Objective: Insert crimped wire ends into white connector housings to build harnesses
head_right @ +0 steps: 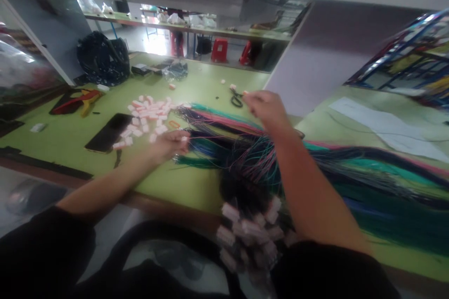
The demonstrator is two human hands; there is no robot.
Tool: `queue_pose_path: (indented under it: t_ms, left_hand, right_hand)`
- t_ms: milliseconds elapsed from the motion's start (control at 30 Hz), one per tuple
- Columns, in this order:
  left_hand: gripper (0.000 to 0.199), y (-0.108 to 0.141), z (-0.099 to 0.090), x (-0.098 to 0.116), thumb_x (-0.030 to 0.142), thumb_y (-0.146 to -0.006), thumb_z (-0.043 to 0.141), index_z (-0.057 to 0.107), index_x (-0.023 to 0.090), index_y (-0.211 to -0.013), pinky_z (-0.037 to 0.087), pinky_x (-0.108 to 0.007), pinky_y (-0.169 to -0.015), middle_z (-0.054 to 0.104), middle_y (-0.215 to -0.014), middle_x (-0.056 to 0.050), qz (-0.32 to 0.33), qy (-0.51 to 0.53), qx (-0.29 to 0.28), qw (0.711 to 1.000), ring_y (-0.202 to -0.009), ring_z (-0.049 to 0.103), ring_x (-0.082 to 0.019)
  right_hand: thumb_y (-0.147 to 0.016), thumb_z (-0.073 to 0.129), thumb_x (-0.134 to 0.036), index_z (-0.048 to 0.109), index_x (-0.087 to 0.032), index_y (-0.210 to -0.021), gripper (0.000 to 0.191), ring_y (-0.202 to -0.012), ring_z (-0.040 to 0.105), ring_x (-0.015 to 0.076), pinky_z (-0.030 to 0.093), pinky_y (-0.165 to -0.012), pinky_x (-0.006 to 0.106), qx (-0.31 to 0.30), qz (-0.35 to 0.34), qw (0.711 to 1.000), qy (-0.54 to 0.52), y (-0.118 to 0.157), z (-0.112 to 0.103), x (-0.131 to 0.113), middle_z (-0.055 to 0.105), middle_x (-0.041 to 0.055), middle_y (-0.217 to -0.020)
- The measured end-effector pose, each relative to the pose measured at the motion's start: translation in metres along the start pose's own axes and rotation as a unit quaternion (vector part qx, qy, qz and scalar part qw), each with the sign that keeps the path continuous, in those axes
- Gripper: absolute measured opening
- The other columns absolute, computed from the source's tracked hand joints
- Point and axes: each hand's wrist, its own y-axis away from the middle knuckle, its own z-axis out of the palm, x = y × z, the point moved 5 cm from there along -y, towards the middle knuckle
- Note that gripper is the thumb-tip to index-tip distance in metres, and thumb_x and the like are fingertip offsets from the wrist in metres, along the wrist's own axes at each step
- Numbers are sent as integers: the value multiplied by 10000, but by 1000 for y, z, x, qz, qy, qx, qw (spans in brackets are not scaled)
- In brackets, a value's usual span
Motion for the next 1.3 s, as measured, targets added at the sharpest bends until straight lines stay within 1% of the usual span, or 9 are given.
queue_pose_path:
  t_ms: [167,300,433,567,733,900,1033,1167,1300]
  left_hand:
    - [295,-3,-1,-2,67,-620,749,550,124,-830,479,-199,-532,602,-574,33,18,0,-31,999,-513,594,-84]
    - [306,-4,0,-2,77,-599,756,554,110,-827,478,-212,-565,617,-601,14,22,-3,-49,999,-542,596,-89]
    - [317,-3,3,-1,76,-601,746,540,124,-838,477,-219,-587,608,-593,25,34,-4,-63,997,-546,593,-87]
    - [297,-1,6,1,78,-602,732,525,135,-807,477,-224,-593,586,-571,38,40,-7,-60,997,-540,589,-89]
    - [304,1,8,4,102,-598,739,530,145,-814,470,-224,-589,573,-585,49,58,-15,-52,997,-547,588,-90]
    - [303,7,14,9,142,-590,760,537,147,-796,462,-202,-574,578,-583,54,71,-35,-59,995,-543,576,-74]
    - [319,11,16,10,155,-586,772,552,141,-817,474,-201,-582,587,-592,49,79,-40,-70,994,-562,587,-79]
    - [334,7,14,8,156,-567,788,535,141,-785,475,-192,-557,587,-569,53,78,-6,-64,995,-539,590,-78]
    - [339,3,12,4,137,-566,794,535,137,-784,487,-185,-545,594,-555,52,48,24,-60,997,-519,597,-77]
  right_hand:
    - [-718,578,-273,659,-172,-803,155,-592,489,97,377,-596,249,-225,-100,969,-8,50,77,-65,594,-5,-647]
    - [-728,555,-243,662,-164,-901,219,-547,504,88,395,-554,234,-296,-103,947,-68,72,109,-77,620,-12,-648]
    - [-758,509,-223,669,-176,-955,259,-548,546,100,427,-552,249,-233,-80,968,-55,70,108,-64,687,23,-761]
    - [-762,496,-182,706,-204,-909,258,-785,626,153,444,-684,272,-168,-141,975,38,68,96,-64,718,41,-898]
    - [-831,493,-315,714,-232,-825,236,-747,615,179,363,-600,265,-170,-165,948,214,71,94,-66,721,28,-827]
    - [-852,448,-197,688,-161,-847,243,-740,582,186,313,-580,268,-192,-190,910,315,78,103,-67,685,99,-847]
    - [-847,451,-212,687,-161,-842,241,-755,560,165,328,-606,254,-170,-219,923,268,80,105,-66,650,96,-843]
    - [-778,501,-250,686,-195,-761,193,-647,520,137,336,-593,247,-121,-178,964,156,73,92,-56,626,25,-700]
    - [-702,513,-236,653,-191,-660,153,-566,476,114,334,-564,240,-111,-152,978,86,69,86,-50,596,-4,-615]
